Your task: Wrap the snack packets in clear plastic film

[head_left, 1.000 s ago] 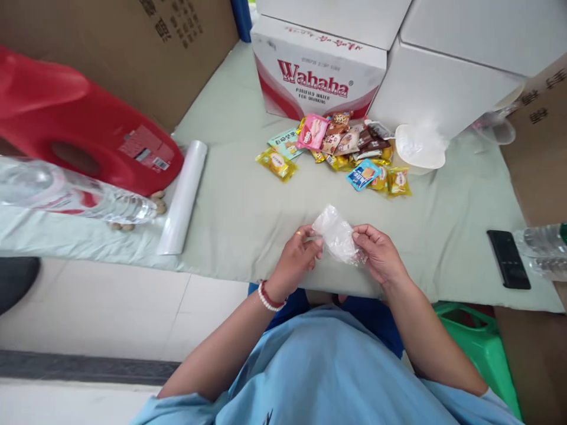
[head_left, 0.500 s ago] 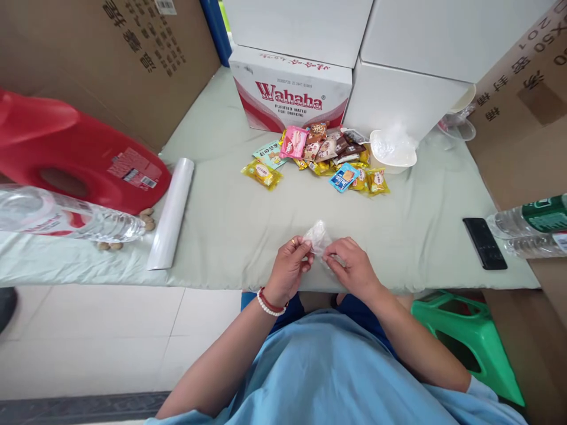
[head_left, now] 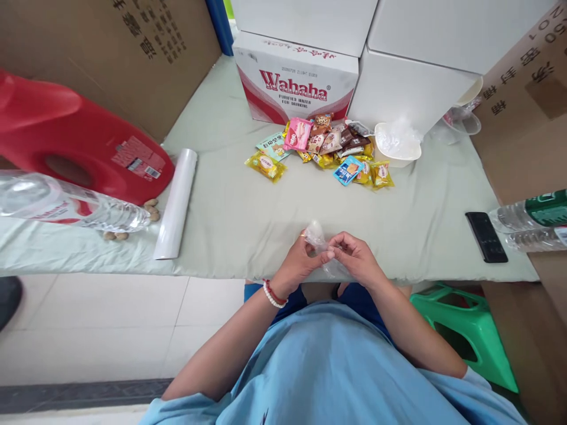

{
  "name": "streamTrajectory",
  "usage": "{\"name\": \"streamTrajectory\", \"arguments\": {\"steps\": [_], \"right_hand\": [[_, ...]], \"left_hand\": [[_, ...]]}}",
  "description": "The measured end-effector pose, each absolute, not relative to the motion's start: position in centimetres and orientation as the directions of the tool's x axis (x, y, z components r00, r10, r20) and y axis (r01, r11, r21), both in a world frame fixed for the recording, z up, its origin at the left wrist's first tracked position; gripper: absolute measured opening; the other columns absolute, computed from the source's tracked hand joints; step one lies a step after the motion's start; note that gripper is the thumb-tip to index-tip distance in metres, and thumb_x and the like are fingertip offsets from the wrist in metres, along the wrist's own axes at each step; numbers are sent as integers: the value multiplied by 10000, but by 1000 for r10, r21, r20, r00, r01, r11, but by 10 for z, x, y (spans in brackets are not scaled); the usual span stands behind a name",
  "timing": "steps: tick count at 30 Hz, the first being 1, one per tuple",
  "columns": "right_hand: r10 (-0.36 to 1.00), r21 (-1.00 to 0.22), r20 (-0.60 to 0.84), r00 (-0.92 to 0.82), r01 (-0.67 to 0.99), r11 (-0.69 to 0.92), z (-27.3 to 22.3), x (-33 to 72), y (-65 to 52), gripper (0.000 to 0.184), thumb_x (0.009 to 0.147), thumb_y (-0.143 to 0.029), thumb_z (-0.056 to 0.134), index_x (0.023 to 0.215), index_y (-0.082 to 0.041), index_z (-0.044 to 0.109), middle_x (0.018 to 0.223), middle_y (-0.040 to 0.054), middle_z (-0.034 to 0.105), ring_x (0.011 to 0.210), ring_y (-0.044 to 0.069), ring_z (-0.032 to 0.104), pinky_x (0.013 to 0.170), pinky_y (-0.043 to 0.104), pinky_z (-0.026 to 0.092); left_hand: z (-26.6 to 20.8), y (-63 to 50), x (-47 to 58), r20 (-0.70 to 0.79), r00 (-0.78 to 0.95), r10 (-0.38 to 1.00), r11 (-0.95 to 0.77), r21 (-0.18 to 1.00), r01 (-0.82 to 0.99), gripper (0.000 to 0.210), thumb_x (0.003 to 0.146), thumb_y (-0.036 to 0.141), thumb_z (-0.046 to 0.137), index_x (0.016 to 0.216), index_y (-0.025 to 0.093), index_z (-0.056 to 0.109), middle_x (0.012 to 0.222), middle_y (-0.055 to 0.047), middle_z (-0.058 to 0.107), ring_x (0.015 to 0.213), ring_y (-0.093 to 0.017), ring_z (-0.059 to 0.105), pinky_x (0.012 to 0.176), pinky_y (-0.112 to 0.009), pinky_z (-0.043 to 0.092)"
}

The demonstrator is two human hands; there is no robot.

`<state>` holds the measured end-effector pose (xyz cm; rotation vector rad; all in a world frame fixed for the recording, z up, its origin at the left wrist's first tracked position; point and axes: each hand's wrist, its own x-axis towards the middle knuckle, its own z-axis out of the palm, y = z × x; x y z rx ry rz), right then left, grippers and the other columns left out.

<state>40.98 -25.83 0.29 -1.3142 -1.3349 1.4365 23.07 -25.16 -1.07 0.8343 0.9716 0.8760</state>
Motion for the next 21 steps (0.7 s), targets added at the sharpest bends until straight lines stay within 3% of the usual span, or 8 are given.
{"name": "streamTrajectory", "arguments": {"steps": [2,7,10,12,14,17,19,21], "right_hand": [[975,-980,-183,-125,101,-171,2,406,-257,330,857,-538,774,862,-224,677,793,-10,650,728,147,552,686,281,429],[961,-964,-264,79,-1,-265,0,410,-251,397,779,-595,814,852,-234,664,732,-19,634,635,140,507,599,275,434],[942,-949,-311,125,10,-315,-3,419,-248,449,728,-635,823,848,-233,664,719,-9,632,618,145,501,550,273,431],[938,-948,-308,157,35,-317,-6,425,-246,451,716,-634,821,845,-230,667,717,-7,626,623,147,501,533,267,432],[937,-950,-293,190,56,-308,-8,430,-245,441,718,-627,815,839,-229,668,714,-10,615,624,146,498,526,264,435],[944,-954,-254,211,105,-280,-10,435,-247,403,765,-611,785,849,-232,677,728,-7,620,642,155,515,545,273,456],[960,-958,-184,209,178,-223,-10,435,-249,354,833,-582,744,886,-235,698,767,4,652,677,168,550,589,290,479],[982,-941,-37,186,323,-97,-10,432,-252,291,911,-527,693,942,-241,736,837,24,696,735,185,594,670,321,508]], "left_hand": [[-15,-251,227,-337,249,908,394,888,-236,611,686,473,942,1134,187,640,1077,-57,712,981,-207,658,833,-303,533],[-21,-243,209,-418,59,907,415,856,-309,463,715,581,853,842,166,693,798,-27,666,740,-161,585,706,-278,466],[-23,-235,204,-413,32,910,397,845,-358,451,742,594,812,831,177,665,794,-31,643,748,-168,584,715,-286,477],[-25,-230,202,-389,-52,920,348,870,-349,402,739,508,818,902,189,637,887,-37,650,813,-175,605,748,-290,493],[-24,-227,200,-309,-224,924,260,939,-225,409,712,367,829,1017,200,613,1067,-60,641,946,-190,621,798,-293,508],[-15,-228,199,-26,-399,917,82,989,124,414,737,263,798,1108,215,620,1218,-80,588,1067,-208,602,859,-311,520],[-6,-232,205,63,-300,952,-5,982,189,231,828,321,752,1012,217,660,1118,-63,606,994,-200,605,843,-311,524],[1,-235,218,-37,-102,994,41,998,38,228,884,434,717,907,213,665,1003,-50,617,928,-197,611,800,-309,537]]}}
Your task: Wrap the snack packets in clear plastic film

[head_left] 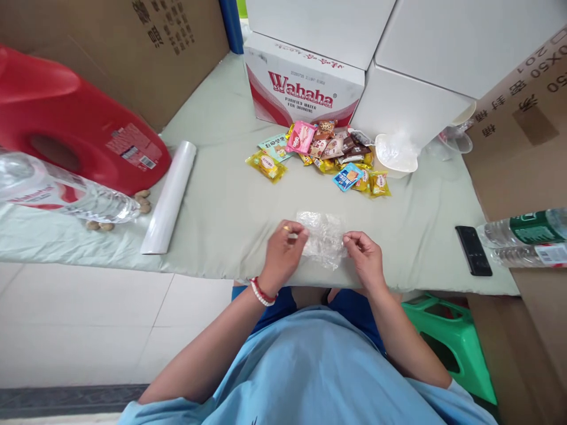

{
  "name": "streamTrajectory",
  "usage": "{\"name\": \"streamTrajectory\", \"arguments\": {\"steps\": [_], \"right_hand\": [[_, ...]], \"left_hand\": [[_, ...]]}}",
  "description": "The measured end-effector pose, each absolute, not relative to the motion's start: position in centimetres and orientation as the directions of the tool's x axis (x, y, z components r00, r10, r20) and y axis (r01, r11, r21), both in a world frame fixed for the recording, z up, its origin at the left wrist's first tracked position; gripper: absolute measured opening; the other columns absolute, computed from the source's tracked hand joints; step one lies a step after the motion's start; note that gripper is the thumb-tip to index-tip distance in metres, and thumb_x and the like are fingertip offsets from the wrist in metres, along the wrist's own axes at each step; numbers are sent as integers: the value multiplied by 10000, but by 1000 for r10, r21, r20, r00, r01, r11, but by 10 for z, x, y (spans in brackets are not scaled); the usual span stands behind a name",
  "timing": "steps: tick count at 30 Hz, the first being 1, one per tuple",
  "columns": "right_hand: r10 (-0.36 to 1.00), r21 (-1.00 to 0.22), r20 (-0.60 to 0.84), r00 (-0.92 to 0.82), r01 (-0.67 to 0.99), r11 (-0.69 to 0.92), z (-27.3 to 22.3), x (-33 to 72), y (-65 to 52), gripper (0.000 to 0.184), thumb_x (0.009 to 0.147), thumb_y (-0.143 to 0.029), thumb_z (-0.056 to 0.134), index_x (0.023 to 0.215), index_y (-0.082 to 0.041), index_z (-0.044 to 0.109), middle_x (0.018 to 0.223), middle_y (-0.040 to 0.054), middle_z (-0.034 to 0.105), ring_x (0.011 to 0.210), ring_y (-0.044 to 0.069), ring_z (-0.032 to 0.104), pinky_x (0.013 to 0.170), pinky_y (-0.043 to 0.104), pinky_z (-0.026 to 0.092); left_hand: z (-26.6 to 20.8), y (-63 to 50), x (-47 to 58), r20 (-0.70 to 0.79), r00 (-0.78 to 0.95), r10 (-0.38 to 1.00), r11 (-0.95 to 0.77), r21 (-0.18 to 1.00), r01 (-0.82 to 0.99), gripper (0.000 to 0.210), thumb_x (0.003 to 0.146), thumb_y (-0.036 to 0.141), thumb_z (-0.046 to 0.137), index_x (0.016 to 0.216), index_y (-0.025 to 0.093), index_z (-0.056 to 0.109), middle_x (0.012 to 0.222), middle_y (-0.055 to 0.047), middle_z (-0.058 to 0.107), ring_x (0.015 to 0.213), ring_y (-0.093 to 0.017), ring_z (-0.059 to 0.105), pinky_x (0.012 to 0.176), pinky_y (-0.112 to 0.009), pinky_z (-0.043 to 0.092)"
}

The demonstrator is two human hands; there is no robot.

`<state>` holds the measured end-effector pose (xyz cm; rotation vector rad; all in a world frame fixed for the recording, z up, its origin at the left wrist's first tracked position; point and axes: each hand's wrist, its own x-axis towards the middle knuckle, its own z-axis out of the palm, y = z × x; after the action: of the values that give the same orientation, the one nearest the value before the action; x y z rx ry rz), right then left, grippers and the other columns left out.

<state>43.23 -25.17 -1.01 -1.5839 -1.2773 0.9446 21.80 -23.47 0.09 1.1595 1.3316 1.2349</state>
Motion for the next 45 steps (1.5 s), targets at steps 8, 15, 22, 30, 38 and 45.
{"name": "streamTrajectory", "arguments": {"steps": [8,15,22,30,38,45], "right_hand": [[937,-684,270,-221,641,348,-8,413,-262,276,1048,-357,539,989,-277,796,922,80,719,900,239,630,820,393,535],[949,-898,39,313,426,-104,-28,428,-239,625,858,-601,740,1342,-223,625,1240,125,676,826,183,645,699,319,555],[945,-960,-168,282,172,-222,-25,452,-206,355,754,-549,763,865,-221,687,719,-13,650,585,133,485,557,274,390],[921,-943,-283,268,100,-318,-16,506,-200,473,613,-575,878,830,-210,669,640,-39,583,537,117,422,483,263,330],[925,-667,338,174,738,105,-2,496,-220,361,946,-512,668,1176,-237,709,1212,129,673,984,262,638,880,454,554],[907,-447,195,-373,789,421,-15,454,-197,539,863,-427,833,1354,-261,686,1405,145,656,1409,395,469,1166,616,392]], "left_hand": [[-14,-228,262,-268,27,963,266,929,-259,304,760,448,818,812,197,653,813,-13,657,817,-164,615,749,-267,495],[-15,-231,254,-343,53,938,331,838,-435,402,705,489,884,773,203,611,851,-26,722,867,-179,682,798,-293,537],[-8,-211,203,-345,1,939,298,809,-507,485,648,477,946,814,205,580,910,-31,720,949,-197,693,844,-338,591],[-34,-174,149,-281,-105,954,287,957,41,253,827,436,728,838,223,592,583,38,516,528,-148,484,549,-267,375],[-30,-184,155,248,-426,870,26,840,541,287,869,317,652,1118,185,597,1204,-133,608,918,-221,622,790,-372,516],[-38,-232,185,373,364,853,-516,505,691,231,960,190,546,1116,248,707,1230,-129,721,1213,-316,632,993,-487,465]]}}
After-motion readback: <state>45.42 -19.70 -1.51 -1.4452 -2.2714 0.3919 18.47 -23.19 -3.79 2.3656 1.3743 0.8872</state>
